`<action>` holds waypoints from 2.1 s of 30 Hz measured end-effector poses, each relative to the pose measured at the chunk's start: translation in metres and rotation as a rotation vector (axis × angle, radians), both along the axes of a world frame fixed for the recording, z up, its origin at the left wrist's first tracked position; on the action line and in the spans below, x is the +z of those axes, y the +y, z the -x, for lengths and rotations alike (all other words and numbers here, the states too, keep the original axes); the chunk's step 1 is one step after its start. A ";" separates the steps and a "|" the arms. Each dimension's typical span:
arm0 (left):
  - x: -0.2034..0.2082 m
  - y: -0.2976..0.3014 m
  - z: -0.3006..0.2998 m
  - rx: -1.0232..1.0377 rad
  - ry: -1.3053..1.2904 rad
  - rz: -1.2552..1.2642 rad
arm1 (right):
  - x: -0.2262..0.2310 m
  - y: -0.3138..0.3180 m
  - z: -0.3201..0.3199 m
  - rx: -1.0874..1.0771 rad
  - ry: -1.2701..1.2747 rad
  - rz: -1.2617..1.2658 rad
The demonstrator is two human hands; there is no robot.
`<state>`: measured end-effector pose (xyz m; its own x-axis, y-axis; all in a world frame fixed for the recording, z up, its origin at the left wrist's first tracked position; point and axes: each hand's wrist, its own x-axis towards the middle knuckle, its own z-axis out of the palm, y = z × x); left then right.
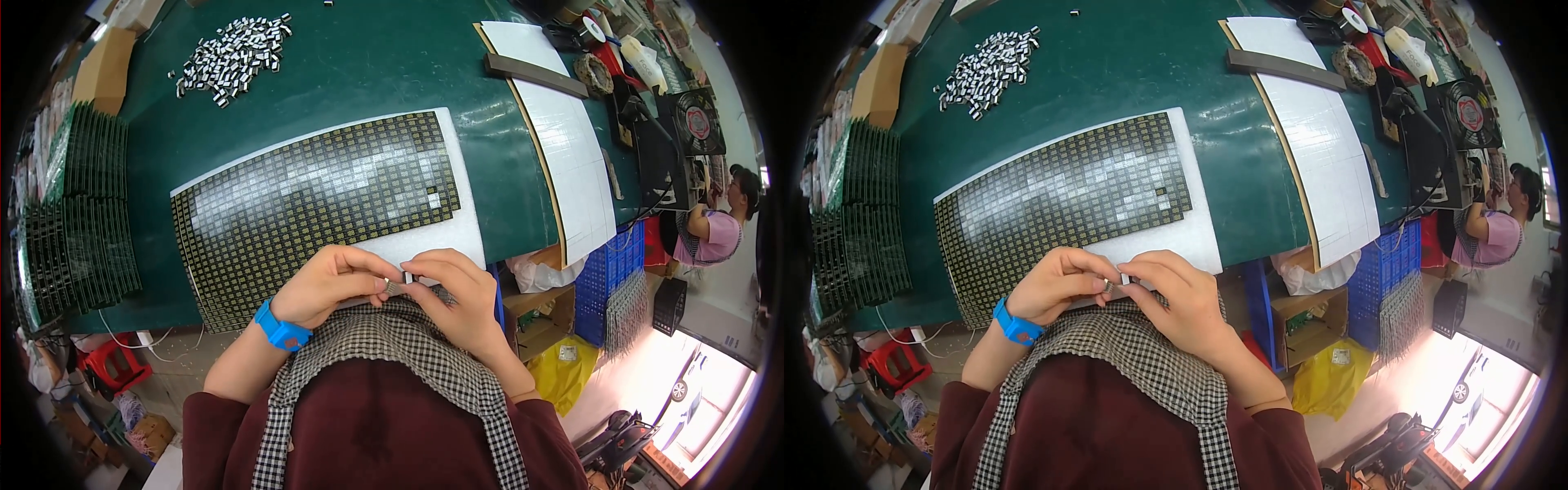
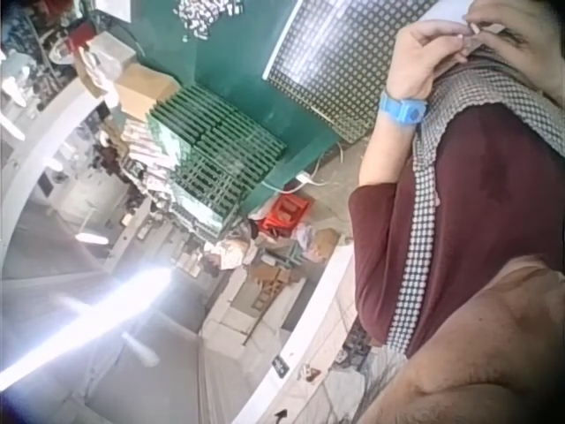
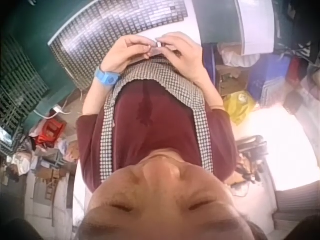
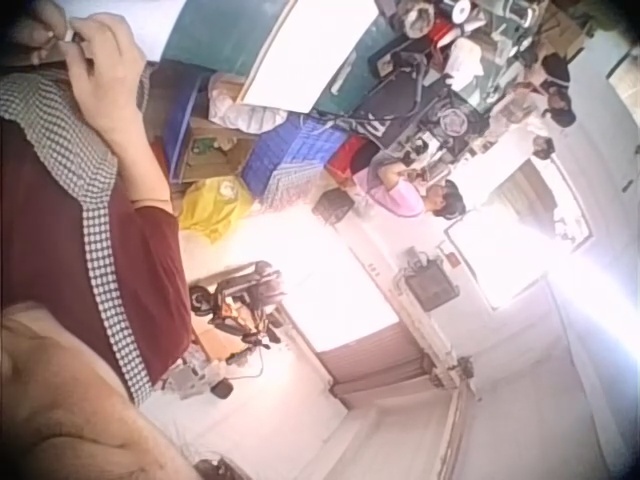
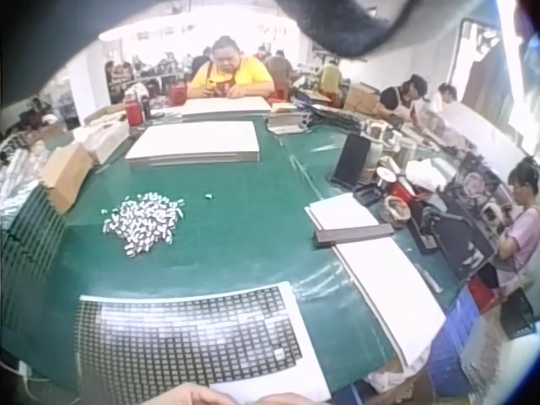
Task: The person assembles small electronic components by hand, placing them one by one into a grid-like sheet on a workbench.
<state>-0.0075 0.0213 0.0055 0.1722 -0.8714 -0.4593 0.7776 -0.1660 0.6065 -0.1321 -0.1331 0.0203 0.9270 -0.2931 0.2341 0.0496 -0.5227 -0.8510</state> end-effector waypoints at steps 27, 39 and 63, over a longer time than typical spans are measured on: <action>-0.005 -0.005 0.021 0.305 -0.188 0.065 | -0.006 0.006 0.003 -0.061 -0.020 -0.283; -0.008 -0.009 0.023 0.286 0.047 0.034 | -0.009 0.009 -0.002 -0.094 -0.107 -0.073; 0.024 0.001 -0.024 0.153 -1.763 -0.318 | -0.016 0.005 0.000 -0.109 0.155 -0.616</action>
